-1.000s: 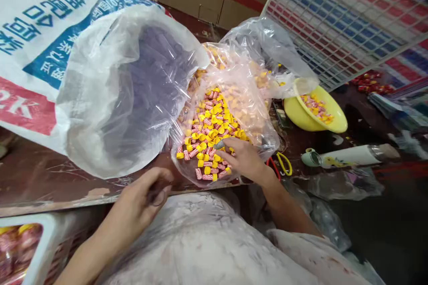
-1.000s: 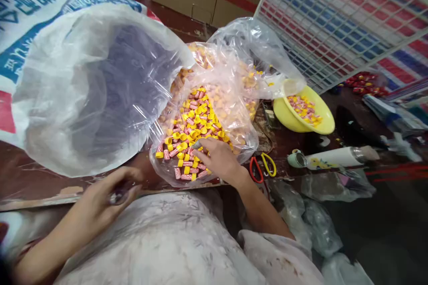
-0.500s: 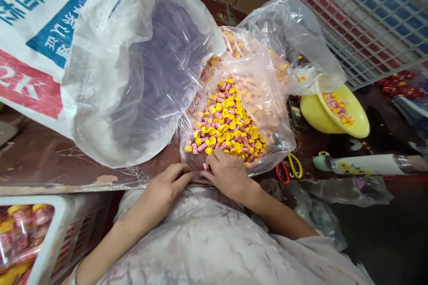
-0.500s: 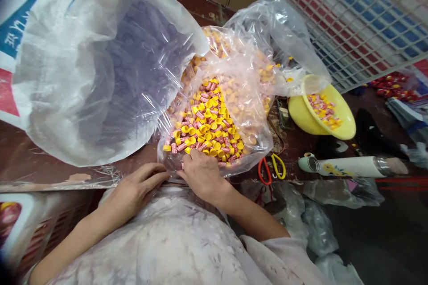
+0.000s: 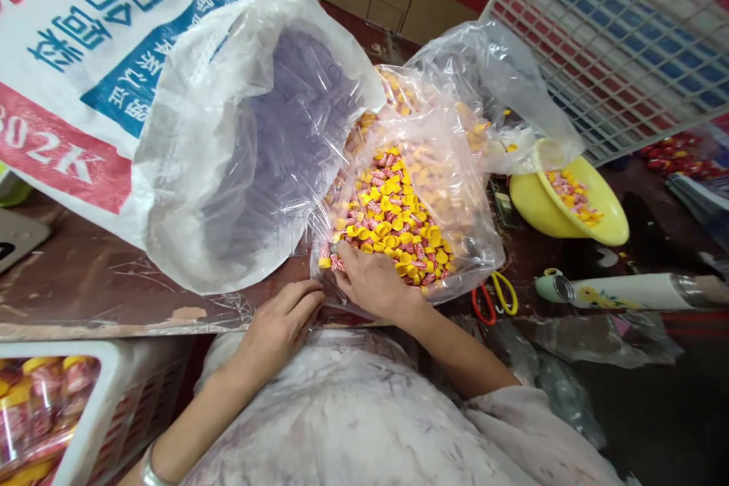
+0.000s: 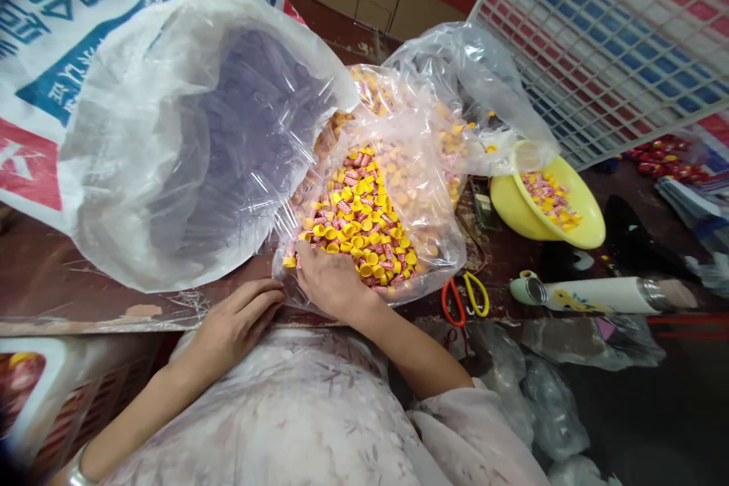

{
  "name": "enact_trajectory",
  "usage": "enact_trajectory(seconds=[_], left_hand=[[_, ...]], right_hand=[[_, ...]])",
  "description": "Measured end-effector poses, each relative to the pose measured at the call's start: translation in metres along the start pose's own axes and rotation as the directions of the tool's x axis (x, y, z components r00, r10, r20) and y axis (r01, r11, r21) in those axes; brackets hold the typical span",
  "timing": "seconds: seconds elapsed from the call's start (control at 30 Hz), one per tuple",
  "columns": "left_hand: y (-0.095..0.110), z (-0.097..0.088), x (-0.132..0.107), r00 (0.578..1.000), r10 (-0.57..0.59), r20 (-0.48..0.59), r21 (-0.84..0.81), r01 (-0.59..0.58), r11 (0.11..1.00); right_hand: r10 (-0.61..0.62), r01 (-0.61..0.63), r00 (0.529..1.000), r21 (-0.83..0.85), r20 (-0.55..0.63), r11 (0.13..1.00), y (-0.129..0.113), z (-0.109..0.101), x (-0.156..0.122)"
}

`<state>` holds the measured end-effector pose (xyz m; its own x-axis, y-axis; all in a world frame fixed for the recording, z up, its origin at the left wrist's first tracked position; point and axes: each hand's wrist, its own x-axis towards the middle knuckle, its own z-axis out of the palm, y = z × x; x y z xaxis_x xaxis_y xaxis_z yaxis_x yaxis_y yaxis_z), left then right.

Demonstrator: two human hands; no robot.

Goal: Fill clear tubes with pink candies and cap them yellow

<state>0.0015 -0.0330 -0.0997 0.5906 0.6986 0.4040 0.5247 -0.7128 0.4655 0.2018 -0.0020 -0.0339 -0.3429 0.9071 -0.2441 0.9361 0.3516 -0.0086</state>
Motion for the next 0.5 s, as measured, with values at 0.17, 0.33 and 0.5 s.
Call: enact_trajectory(seconds=[0.17,0.33,0.5], left_hand=[[-0.002,0.003,0.0,0.999,-0.04,-0.008,-0.068,0.04,0.997],[-0.005,0.007,-0.003,0.998,-0.051,-0.042,-0.107,0.047,0.993],[-0.009,0.01,-0.003,0.996,-0.075,-0.056,-0.113,0.068,0.991]], right_hand=[[-0.108,0.107,0.994,-0.089,-0.006,0.99,-0.007,0.003,0.002],[-0.139,0.137,0.99,-0.105,-0.012,0.985,-0.01,0.012,0.003],[-0.113,0.112,0.993,-0.031,-0.021,0.993,0.002,0.013,0.01]])
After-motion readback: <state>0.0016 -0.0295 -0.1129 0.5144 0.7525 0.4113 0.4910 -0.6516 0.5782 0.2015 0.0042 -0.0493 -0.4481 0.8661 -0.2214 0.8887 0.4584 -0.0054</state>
